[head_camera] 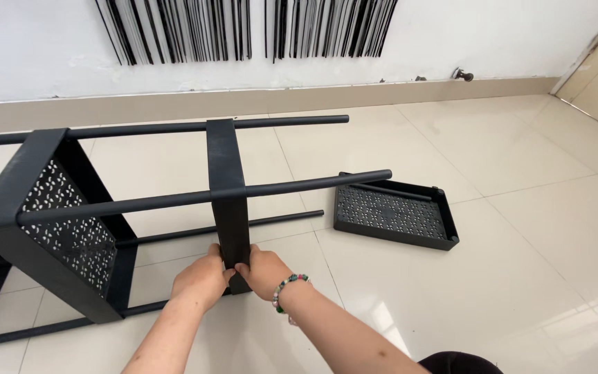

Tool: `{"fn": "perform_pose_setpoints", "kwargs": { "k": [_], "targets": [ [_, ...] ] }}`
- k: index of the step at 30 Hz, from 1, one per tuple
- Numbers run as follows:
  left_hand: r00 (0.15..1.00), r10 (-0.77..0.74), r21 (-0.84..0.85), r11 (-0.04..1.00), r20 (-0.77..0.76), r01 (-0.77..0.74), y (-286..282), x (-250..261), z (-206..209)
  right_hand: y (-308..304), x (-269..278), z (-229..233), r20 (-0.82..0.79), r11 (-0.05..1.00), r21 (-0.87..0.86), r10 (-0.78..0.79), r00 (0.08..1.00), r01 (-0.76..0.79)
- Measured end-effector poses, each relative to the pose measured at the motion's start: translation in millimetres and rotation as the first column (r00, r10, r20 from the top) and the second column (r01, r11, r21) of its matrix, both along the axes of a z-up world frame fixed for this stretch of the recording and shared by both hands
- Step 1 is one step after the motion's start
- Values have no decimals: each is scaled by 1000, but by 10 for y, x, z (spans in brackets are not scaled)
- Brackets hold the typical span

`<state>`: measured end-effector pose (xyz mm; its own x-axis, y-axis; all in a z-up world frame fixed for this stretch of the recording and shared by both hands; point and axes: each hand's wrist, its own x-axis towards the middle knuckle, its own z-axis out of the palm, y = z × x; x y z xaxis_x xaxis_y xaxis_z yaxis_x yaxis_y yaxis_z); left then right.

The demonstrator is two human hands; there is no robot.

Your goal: The person disassembles a black metal shelving unit by hand. They remove the top tray, then detach the vertical side panels and horizontal support bars, placing the parts on the floor.

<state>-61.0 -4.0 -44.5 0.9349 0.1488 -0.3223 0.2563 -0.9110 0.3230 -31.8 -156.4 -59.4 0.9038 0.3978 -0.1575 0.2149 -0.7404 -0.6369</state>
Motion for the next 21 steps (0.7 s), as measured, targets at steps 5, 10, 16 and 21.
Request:
{"fn": "perform_pose_setpoints", "kwargs": {
  "k": [5, 10, 16, 21],
  "targets": [
    [964, -55, 148, 984, -262, 96, -162, 25, 636, -135, 30, 635, 136, 901, -353, 317, 939, -253],
    [958, -263, -47, 962, 112, 270, -156, 81, 1454, -445, -111, 1458, 571, 960, -213, 274, 774, -182],
    [685, -23, 126, 987, 729, -100, -264, 172, 1659, -728, 40, 1768, 790, 975, -210, 211, 575, -69],
    [904, 110, 97, 982, 414, -164, -283, 261, 1641, -894, 54, 1516, 809, 958, -267, 283, 516, -106]
  ]
}}
